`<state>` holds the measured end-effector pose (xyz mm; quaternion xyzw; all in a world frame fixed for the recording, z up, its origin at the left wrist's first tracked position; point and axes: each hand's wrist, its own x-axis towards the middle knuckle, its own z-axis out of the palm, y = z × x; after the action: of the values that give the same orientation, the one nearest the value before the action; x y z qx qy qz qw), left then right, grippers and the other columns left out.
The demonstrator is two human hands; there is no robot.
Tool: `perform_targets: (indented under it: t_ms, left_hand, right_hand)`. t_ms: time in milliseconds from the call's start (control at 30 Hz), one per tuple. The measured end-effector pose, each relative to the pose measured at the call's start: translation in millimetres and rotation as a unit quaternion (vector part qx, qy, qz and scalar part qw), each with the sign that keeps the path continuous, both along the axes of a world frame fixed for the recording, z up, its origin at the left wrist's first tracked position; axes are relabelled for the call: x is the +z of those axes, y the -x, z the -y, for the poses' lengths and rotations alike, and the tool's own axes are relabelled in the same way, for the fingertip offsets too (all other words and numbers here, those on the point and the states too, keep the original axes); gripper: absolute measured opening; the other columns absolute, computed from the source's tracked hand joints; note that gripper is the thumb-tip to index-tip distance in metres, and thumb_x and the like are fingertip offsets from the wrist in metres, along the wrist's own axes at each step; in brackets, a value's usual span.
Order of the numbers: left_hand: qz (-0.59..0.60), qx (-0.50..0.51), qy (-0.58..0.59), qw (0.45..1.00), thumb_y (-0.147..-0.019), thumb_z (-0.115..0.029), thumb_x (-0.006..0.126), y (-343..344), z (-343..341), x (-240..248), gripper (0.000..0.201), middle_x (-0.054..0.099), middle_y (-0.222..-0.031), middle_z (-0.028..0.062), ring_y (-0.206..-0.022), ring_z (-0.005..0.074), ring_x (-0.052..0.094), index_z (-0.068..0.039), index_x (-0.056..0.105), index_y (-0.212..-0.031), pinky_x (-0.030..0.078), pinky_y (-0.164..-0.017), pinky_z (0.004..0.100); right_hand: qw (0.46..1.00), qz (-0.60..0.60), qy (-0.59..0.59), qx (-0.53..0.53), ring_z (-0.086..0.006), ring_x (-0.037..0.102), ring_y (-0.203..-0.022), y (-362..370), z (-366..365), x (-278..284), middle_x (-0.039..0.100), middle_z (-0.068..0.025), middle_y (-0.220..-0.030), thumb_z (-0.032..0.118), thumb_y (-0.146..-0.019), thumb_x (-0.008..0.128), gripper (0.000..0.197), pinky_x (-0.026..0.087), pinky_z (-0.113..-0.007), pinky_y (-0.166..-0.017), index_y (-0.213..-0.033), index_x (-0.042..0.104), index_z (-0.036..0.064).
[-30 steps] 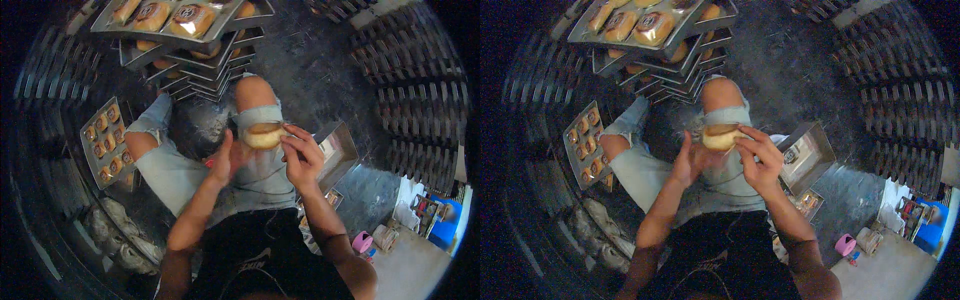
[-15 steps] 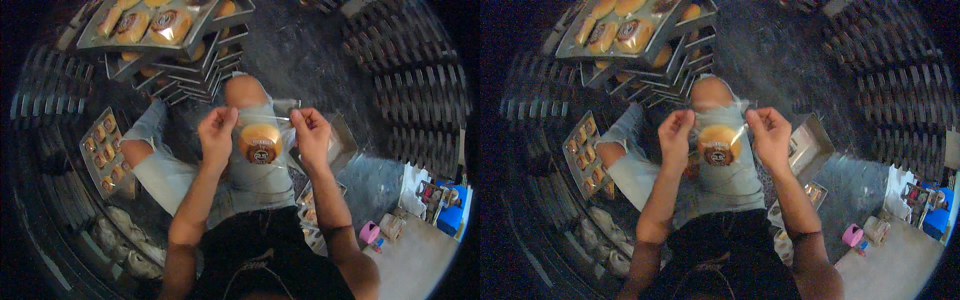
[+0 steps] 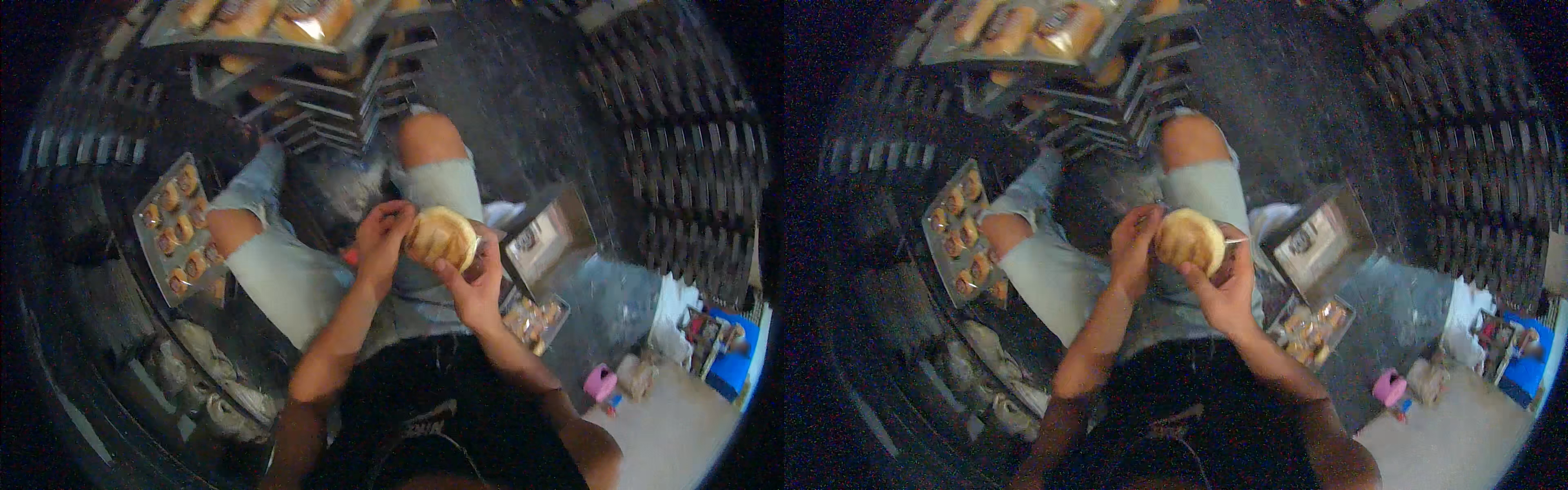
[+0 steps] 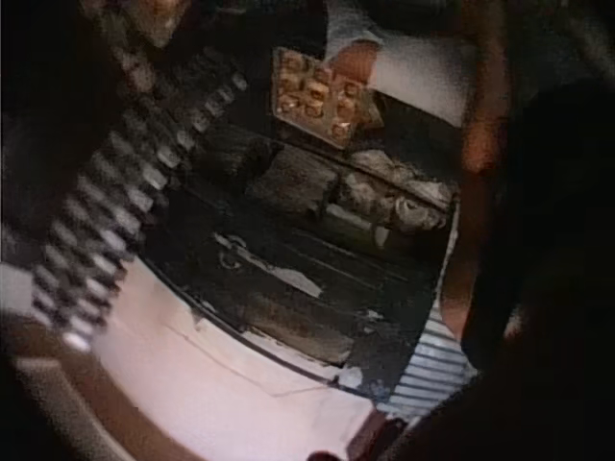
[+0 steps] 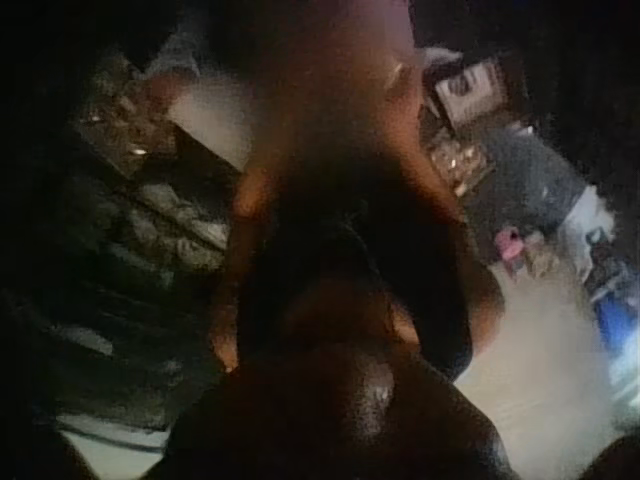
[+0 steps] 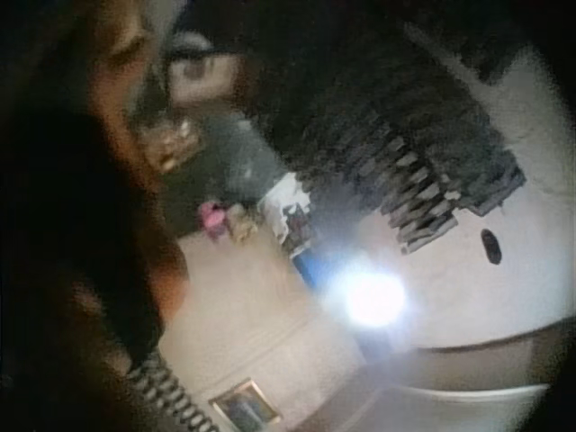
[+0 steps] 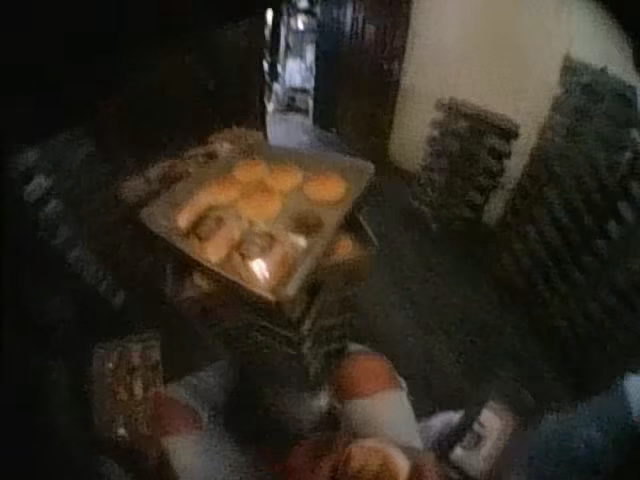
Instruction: The person sits on the floor and repeatedly picks up round buns from a metal tray, places each into a clear plastic wrapper, seals it, and returns the packaged bun to the tray. The process is repeated for multiple buns.
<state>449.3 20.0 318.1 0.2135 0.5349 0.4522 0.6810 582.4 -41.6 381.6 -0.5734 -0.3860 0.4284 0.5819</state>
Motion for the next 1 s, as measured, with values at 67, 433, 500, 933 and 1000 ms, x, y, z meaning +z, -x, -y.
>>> perform_targets:
  t_ms: [67, 433, 500, 933, 1000]
  left_hand:
    - [0.036, 0.070, -0.063, 0.995, -0.102, -0.027, 0.068, 24, -19, 23, 0.035, 0.068, -0.111, 0.0061, -0.102, 0.0141, 0.063, -0.004, 0.061, -0.127, 0.050, -0.087, 0.0284]
    - [-0.064, 0.118, -0.088, 0.987, -0.104, -0.023, 0.063, 110, 24, 17, 0.030, 0.067, -0.121, 0.0094, -0.110, 0.0192, 0.064, -0.005, 0.061, -0.128, 0.051, -0.094, 0.0357]
    - [-0.093, 0.116, -0.062, 0.987, -0.103, -0.023, 0.065, 126, 45, -6, 0.029, 0.067, -0.119, 0.0088, -0.108, 0.0187, 0.064, -0.005, 0.062, -0.126, 0.051, -0.093, 0.0347]
    - [-0.107, -0.079, -0.138, 0.982, -0.102, -0.015, 0.065, 45, 2, 36, 0.025, 0.069, -0.118, 0.0085, -0.107, 0.0171, 0.065, -0.004, 0.062, -0.124, 0.051, -0.094, 0.0325]
    - [-0.116, -0.104, -0.167, 0.973, -0.101, -0.011, 0.065, 26, 3, 40, 0.025, 0.068, -0.119, 0.0091, -0.108, 0.0171, 0.065, -0.003, 0.062, -0.124, 0.051, -0.096, 0.0328]
  right_hand:
    - [0.985, 0.014, -0.157, 0.067, -0.0284, 0.062, -0.123, 13, -44, 20, 0.064, -0.0177, -0.132, -0.002, -0.086, 0.073, 0.050, 0.046, -0.038, -0.107, -0.133, 0.056, 0.0016]
    - [0.765, 0.503, -0.371, 0.154, -0.0381, 0.056, -0.130, -22, -205, 64, 0.060, -0.0173, -0.139, 0.011, -0.080, 0.078, 0.052, 0.047, -0.048, -0.107, -0.130, 0.062, 0.0067]
    - [0.831, 0.466, -0.292, 0.086, -0.0360, 0.063, -0.113, -73, -144, 4, 0.069, -0.0146, -0.121, 0.009, -0.080, 0.077, 0.036, 0.049, -0.044, -0.099, -0.116, 0.071, 0.0078]
    - [0.675, 0.715, 0.140, -0.117, -0.0361, 0.056, -0.103, -312, 59, -211, 0.064, -0.0133, -0.110, 0.018, -0.083, 0.077, 0.015, 0.044, -0.048, -0.092, -0.091, 0.070, 0.0071]
    - [0.762, 0.623, 0.102, -0.143, -0.0348, 0.059, -0.105, -310, 60, -177, 0.065, -0.0132, -0.110, 0.014, -0.083, 0.078, 0.015, 0.045, -0.044, -0.095, -0.091, 0.069, 0.0066]
